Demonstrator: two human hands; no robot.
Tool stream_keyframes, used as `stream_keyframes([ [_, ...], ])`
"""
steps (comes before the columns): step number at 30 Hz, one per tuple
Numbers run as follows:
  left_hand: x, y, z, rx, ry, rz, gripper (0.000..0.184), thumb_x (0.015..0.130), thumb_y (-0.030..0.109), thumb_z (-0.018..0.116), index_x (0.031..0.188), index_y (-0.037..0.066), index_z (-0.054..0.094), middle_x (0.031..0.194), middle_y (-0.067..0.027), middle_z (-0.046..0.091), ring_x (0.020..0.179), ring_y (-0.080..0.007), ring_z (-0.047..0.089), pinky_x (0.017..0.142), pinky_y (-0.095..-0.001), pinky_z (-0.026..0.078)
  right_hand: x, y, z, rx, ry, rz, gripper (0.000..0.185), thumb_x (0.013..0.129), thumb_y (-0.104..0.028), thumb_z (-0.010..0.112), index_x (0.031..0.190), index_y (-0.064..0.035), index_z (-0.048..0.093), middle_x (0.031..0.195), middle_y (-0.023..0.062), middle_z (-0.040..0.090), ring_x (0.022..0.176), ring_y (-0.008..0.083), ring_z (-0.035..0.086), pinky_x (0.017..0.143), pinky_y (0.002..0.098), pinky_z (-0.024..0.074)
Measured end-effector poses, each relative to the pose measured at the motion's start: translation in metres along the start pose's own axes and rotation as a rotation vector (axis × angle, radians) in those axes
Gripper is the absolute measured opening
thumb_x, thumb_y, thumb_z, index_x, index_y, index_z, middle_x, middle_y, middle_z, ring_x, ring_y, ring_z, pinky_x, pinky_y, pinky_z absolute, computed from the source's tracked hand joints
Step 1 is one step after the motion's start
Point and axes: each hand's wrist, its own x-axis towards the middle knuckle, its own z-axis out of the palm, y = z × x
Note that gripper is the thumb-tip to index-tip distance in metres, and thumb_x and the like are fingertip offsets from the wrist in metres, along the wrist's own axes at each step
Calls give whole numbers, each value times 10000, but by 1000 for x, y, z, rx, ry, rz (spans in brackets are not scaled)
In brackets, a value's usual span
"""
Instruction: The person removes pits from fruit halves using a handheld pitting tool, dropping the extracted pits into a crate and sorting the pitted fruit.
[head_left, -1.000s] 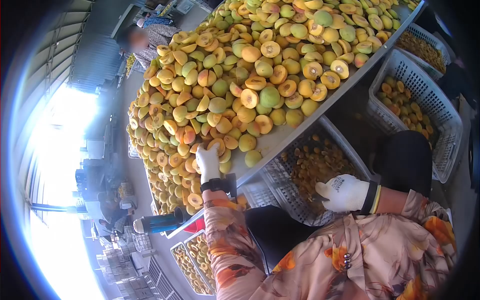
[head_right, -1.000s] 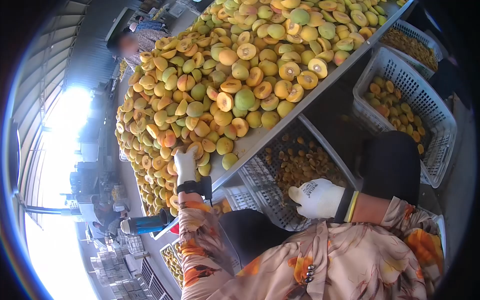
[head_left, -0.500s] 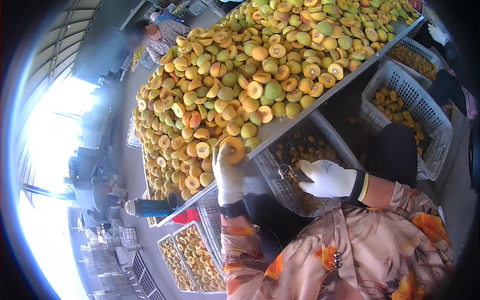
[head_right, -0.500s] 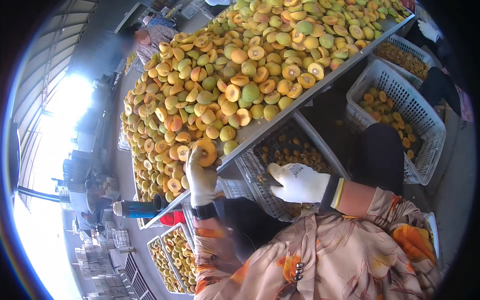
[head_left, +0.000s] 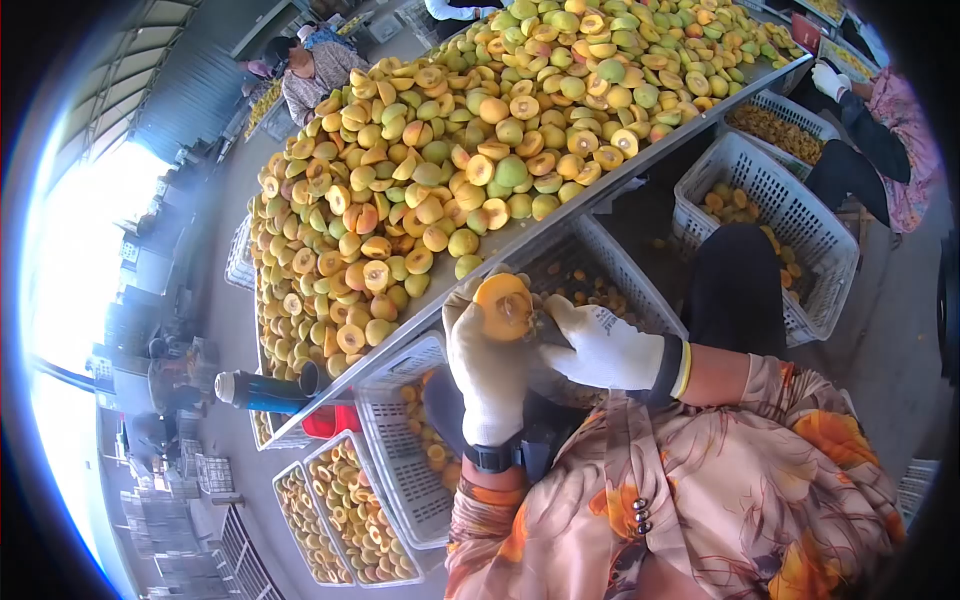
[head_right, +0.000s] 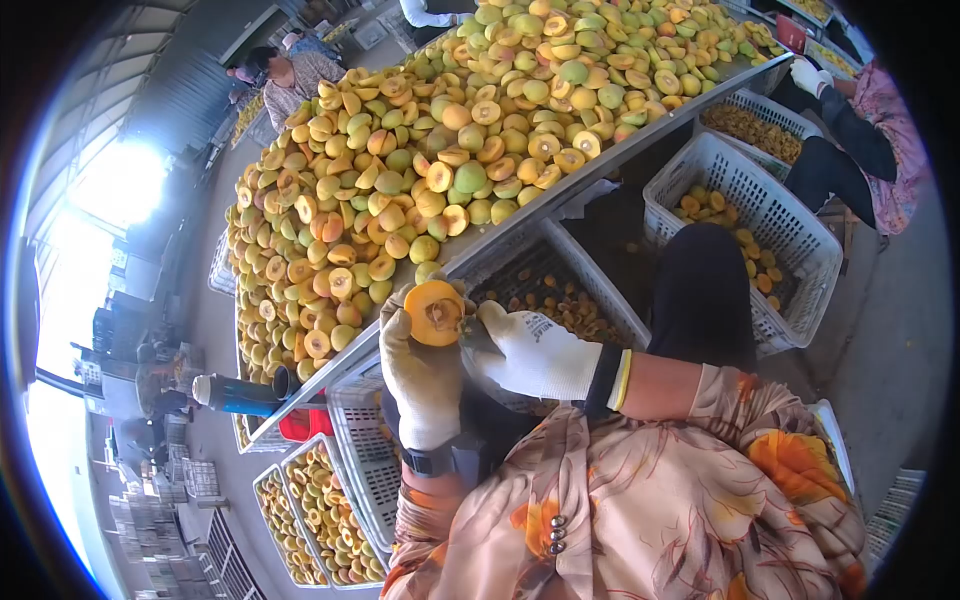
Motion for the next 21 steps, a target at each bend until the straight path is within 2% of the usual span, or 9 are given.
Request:
stream_keyframes([
  [1, -1, -1, 0, -2, -12, 15, 517, 981, 304, 587, 1388, 5, 477, 1328, -232, 592, 1144, -392, 612, 1005, -495, 500, -2, -3, -1, -11, -7, 16, 229, 940, -169, 622, 1008, 33, 539, 821, 254, 682, 767, 456, 684, 601, 502, 510],
  [4, -7, 0, 8, -46, -59, -16, 500, 983, 313, 587, 1365, 2, 500, 1305, -215, 605, 1112, -359, 621, 997, -477, 502, -7, -7, -1, -28, 0, 23, 217, 951, -169, 604, 1029, 25, 545, 841, 244, 685, 769, 456, 678, 629, 510, 514],
  [6, -9, -5, 12, 71, -26, 25, 468, 1004, 320, 575, 1339, -3, 525, 1271, -199, 618, 1077, -322, 629, 964, -451, 517, -9, -2, 3, -17, 24, -22, 198, 962, -162, 584, 1042, 17, 550, 861, 244, 682, 778, 454, 672, 663, 514, 519],
  [9, -12, -9, 23, 263, 67, 76, 447, 1044, 355, 537, 1297, -13, 558, 1220, -174, 635, 1025, -264, 639, 893, -398, 543, -13, -7, 6, -27, -14, 38, 160, 988, -140, 543, 1062, 0, 562, 900, 202, 682, 842, 378, 687, 737, 476, 523],
  [13, -12, -16, 34, 384, 126, 185, 484, 1083, 416, 473, 1264, -22, 573, 1130, -147, 662, 906, -215, 654, 775, -333, 562, -12, 11, 16, -318, -81, -215, 113, 988, -86, 515, 1054, -13, 570, 933, 123, 681, 911, 293, 675, 796, 409, 513],
  [17, -7, -16, 28, 436, 188, 189, 510, 1070, 448, 493, 1244, -24, 575, 1049, -140, 679, 810, -210, 653, 711, -323, 558, -6, 16, 22, -246, -108, -233, 85, 975, -52, 513, 991, -24, 592, 952, 84, 683, 929, 286, 667, 823, 385, 507],
  [21, -2, -16, 23, 489, 177, 218, 557, 1055, 488, 509, 1252, -30, 563, 1025, -148, 684, 781, -215, 653, 684, -327, 556, 2, 6, 13, -104, -117, -190, 87, 960, -85, 553, 938, -13, 598, 926, 120, 697, 887, 323, 686, 786, 410, 520],
])
